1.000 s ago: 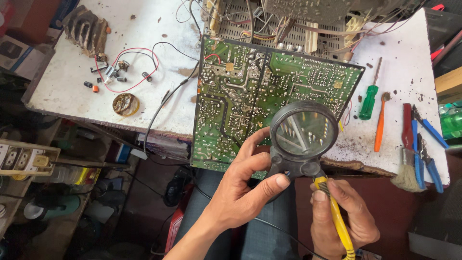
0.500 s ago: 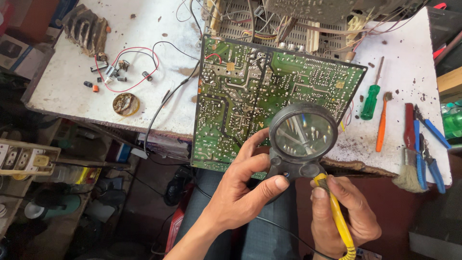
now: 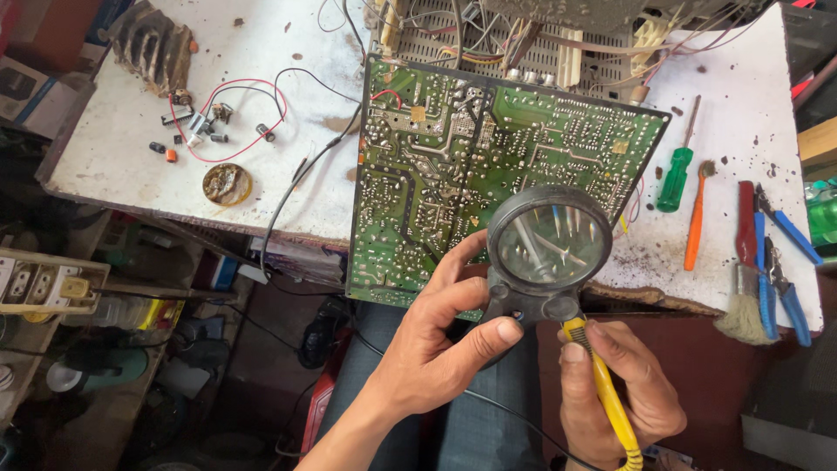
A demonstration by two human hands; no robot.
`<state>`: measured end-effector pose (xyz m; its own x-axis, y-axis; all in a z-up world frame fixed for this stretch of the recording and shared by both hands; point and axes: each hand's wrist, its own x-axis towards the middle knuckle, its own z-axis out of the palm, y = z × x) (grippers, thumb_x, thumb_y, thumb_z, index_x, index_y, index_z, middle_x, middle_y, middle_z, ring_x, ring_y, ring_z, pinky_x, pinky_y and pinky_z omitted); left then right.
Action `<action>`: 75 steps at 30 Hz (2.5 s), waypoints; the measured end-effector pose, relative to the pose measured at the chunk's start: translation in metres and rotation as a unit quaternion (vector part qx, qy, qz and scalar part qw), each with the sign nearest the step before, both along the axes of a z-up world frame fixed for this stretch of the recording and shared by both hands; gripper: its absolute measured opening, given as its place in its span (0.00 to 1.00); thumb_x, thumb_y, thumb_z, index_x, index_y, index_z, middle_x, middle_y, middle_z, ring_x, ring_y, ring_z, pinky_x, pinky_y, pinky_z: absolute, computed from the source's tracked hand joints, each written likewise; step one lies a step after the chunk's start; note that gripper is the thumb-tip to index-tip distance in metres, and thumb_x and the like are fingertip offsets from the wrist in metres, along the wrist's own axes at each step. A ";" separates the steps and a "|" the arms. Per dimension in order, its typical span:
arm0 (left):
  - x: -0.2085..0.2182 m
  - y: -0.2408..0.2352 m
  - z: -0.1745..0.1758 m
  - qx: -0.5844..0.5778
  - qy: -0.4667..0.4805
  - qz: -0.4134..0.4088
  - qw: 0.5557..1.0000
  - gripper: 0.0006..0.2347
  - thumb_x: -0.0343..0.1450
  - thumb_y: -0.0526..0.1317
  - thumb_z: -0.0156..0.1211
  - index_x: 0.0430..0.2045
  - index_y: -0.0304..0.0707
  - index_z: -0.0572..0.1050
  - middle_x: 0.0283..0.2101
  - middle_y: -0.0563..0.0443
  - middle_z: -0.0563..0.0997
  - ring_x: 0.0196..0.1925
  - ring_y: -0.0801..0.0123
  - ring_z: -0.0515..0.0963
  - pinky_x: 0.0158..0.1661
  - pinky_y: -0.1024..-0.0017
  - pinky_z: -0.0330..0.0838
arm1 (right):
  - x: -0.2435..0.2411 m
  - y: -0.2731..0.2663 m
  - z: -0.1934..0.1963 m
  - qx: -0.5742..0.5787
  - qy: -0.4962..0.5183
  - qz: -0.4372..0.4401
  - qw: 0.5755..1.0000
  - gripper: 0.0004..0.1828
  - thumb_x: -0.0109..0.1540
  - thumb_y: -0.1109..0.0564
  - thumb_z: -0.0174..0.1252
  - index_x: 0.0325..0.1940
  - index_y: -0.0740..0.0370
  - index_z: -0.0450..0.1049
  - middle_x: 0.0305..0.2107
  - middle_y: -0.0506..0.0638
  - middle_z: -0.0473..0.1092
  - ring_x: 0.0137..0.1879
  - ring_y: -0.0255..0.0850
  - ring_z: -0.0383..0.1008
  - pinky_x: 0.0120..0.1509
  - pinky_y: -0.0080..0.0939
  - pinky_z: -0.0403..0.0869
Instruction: The person inspects a green circuit board using a magnifying glass and a yellow tool, then uses an orange brush to clean the board's surface. The person flips the board over and continues brushing the other side.
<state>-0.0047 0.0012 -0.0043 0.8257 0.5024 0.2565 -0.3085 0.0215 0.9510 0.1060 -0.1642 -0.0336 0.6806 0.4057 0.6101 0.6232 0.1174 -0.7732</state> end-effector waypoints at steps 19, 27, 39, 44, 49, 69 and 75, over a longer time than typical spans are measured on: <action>0.000 -0.001 -0.003 0.007 0.001 0.001 1.000 0.13 0.74 0.43 0.66 0.47 0.33 0.79 0.71 0.33 0.68 0.77 0.52 0.66 0.73 0.55 0.58 | 0.002 0.002 -0.001 -0.002 -0.001 0.007 1.000 0.11 0.68 0.66 0.61 0.56 0.66 0.75 0.38 0.59 0.76 0.41 0.36 0.78 0.49 0.32 0.77; 0.000 -0.001 -0.003 -0.004 -0.006 -0.004 1.000 0.13 0.74 0.43 0.66 0.48 0.34 0.79 0.73 0.33 0.67 0.76 0.52 0.68 0.73 0.55 0.58 | -0.002 0.000 -0.001 0.011 0.019 0.004 1.000 0.12 0.69 0.66 0.60 0.57 0.65 0.75 0.37 0.59 0.76 0.37 0.34 0.76 0.44 0.30 0.77; 0.003 -0.005 -0.005 0.006 -0.018 -0.004 1.000 0.13 0.75 0.42 0.66 0.48 0.33 0.79 0.73 0.33 0.67 0.78 0.52 0.67 0.75 0.55 0.59 | -0.003 -0.012 -0.013 0.039 0.055 -0.040 0.997 0.08 0.70 0.68 0.58 0.53 0.70 0.73 0.36 0.64 0.75 0.36 0.37 0.76 0.42 0.32 0.76; 0.007 -0.007 -0.007 0.005 -0.010 -0.004 1.000 0.13 0.75 0.44 0.66 0.45 0.33 0.78 0.75 0.32 0.63 0.73 0.53 0.71 0.73 0.55 0.60 | -0.002 -0.018 -0.020 0.065 0.083 -0.058 0.993 0.07 0.71 0.68 0.58 0.53 0.73 0.71 0.38 0.67 0.75 0.36 0.37 0.76 0.42 0.33 0.76; 0.007 -0.008 -0.005 0.003 -0.004 -0.006 1.000 0.13 0.74 0.44 0.65 0.46 0.32 0.78 0.75 0.32 0.62 0.73 0.53 0.70 0.73 0.56 0.59 | -0.001 -0.020 -0.023 0.074 0.091 -0.060 0.991 0.07 0.71 0.68 0.59 0.52 0.73 0.71 0.38 0.67 0.75 0.36 0.38 0.77 0.41 0.34 0.77; 0.007 -0.012 -0.006 0.001 0.010 -0.013 1.000 0.14 0.74 0.44 0.65 0.45 0.30 0.78 0.76 0.33 0.59 0.72 0.53 0.70 0.72 0.56 0.61 | 0.003 -0.030 -0.033 0.119 0.121 -0.050 0.984 0.08 0.73 0.64 0.59 0.53 0.73 0.70 0.39 0.65 0.75 0.37 0.42 0.78 0.39 0.36 0.76; 0.007 -0.015 -0.008 -0.025 0.004 -0.016 1.000 0.14 0.74 0.44 0.65 0.43 0.30 0.78 0.77 0.33 0.57 0.72 0.53 0.70 0.71 0.56 0.62 | 0.002 -0.030 -0.035 0.119 0.124 -0.061 0.983 0.09 0.72 0.63 0.60 0.53 0.73 0.70 0.37 0.65 0.75 0.36 0.42 0.78 0.38 0.36 0.75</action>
<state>0.0018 -0.0141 -0.0124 0.8440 0.4874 0.2239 -0.2985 0.0799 0.9511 0.1076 -0.1942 -0.0681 0.8553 0.1785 0.4864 0.4389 0.2493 -0.8633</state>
